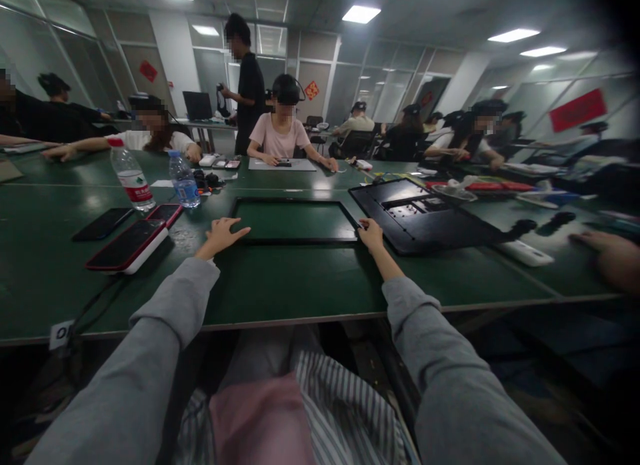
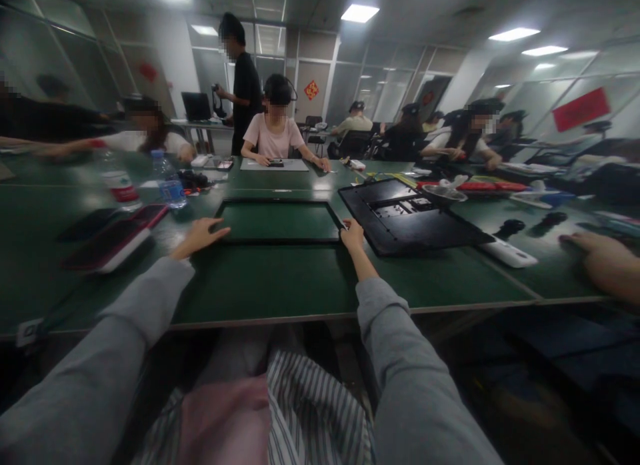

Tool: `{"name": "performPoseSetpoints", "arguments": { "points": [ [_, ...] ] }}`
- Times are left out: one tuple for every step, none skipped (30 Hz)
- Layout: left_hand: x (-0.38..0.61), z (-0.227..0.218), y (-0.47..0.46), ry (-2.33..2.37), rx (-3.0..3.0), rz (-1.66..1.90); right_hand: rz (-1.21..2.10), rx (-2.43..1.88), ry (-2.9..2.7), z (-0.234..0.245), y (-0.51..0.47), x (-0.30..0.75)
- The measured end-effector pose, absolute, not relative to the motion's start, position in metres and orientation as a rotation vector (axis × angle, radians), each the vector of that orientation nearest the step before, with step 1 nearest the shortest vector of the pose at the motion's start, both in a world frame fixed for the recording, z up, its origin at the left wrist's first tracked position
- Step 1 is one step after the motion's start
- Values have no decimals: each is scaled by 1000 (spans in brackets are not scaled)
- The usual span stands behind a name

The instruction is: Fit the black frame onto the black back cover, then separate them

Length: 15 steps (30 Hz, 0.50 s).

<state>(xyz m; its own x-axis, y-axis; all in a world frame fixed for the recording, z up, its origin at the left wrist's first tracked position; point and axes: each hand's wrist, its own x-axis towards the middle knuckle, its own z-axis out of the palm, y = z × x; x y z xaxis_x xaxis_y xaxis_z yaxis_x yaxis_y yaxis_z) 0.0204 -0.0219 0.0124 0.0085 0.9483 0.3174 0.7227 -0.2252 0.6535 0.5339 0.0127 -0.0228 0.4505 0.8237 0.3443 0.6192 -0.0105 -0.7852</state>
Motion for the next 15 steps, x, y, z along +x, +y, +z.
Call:
{"name": "performPoseSetpoints", "arguments": {
  "points": [
    [23,12,-22,1715,2027,966,264,-1715,-1250,-22,12,533],
    [25,10,-23,1696,2074,889,272,-1718,-1252,-20,11,532],
    [26,9,-23,1666,2113,836,283,-1720,-1257,-19,10,531],
    [26,8,-22,1638,2141,808,297,-1719,-1266,-16,9,530],
    [26,6,-22,1621,2154,801,308,-1719,-1273,-13,7,530],
    [25,5,-21,1617,2148,814,303,-1718,-1276,-9,5,529],
    [23,4,-20,1626,2125,838,276,-1720,-1268,-4,3,530],
    [22,3,-19,1644,2089,868,222,-1728,-1244,2,-1,532],
    [20,3,-18,1662,2050,898,144,-1744,-1195,8,-7,535],
    [18,3,-16,1675,2012,926,51,-1763,-1121,14,-13,540],
    [17,4,-14,1682,1979,955,-43,-1778,-1021,20,-20,546],
    [16,5,-13,1680,1951,984,-121,-1787,-901,24,-28,555],
    [15,6,-12,1673,1926,1015,-169,-1785,-774,28,-35,565],
    [15,8,-12,1666,1898,1052,-187,-1781,-660,30,-42,576],
    [15,11,-13,1657,1862,1092,-201,-1785,-523,30,-47,587]
  ]
}}
